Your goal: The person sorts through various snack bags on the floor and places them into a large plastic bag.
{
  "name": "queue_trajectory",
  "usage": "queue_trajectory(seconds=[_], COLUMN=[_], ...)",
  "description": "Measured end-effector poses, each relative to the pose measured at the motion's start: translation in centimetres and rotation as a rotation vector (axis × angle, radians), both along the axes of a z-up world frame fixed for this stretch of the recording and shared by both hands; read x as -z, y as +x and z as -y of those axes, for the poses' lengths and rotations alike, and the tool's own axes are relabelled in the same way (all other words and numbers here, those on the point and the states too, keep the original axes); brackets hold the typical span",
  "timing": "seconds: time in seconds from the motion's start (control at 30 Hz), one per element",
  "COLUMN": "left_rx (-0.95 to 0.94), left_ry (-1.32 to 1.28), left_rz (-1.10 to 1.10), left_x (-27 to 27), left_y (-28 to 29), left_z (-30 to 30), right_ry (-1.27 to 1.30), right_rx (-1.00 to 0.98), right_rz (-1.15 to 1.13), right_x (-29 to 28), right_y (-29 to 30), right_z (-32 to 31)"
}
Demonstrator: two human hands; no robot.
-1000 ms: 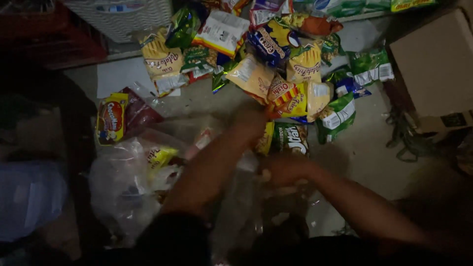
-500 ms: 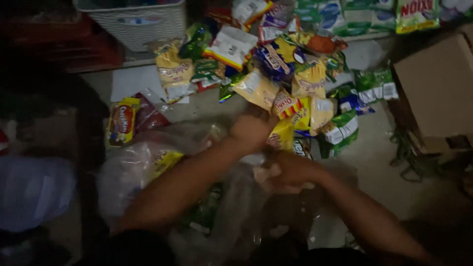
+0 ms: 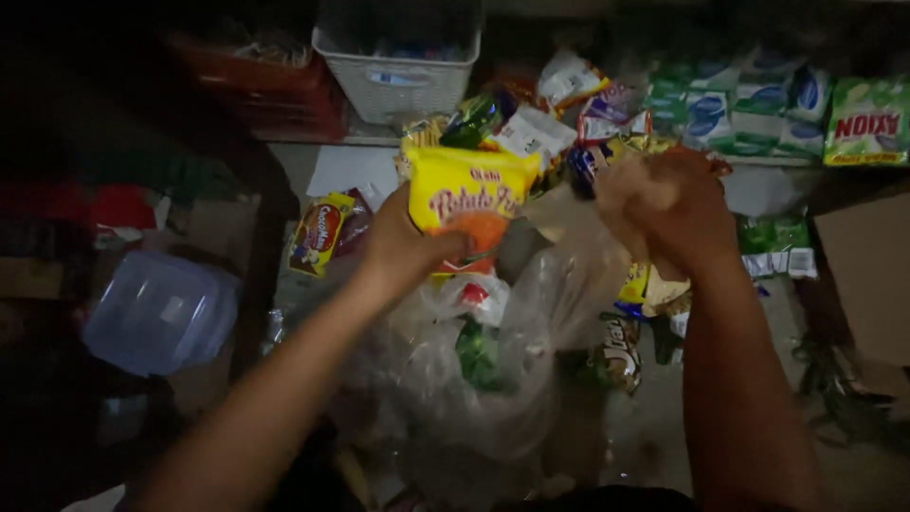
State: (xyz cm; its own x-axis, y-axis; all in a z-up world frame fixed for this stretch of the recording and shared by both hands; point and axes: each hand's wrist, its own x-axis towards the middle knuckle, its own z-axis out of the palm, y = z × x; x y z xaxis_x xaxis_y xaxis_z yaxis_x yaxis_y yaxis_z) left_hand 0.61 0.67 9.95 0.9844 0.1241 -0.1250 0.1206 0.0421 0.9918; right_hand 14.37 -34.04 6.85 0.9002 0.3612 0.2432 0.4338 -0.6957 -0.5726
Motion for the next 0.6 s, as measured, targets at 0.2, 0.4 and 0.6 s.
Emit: queue_trajectory(seconds=[0.2, 0.4, 0.6], left_rx=[-0.255, -0.143, -0.226], left_ry=[0.607, -0.085, 0.374], left_rz=[-0.026, 0.356, 0.213], left_x=[-3.8, 0.7, -0.4], left_y=[-1.3, -3.8, -5.2], left_z=[3.8, 3.3, 2.3], right_ry=[0.159, 0.451, 0.399], right_rx=[-0.390, -0.389, -0.017], right_rz=[0.580, 0.555, 0.095], right_x=[-9.2, -5.1, 3.1], right_y=[-10.4, -10.3, -3.0], right_z=[-15.8, -16.3, -9.5])
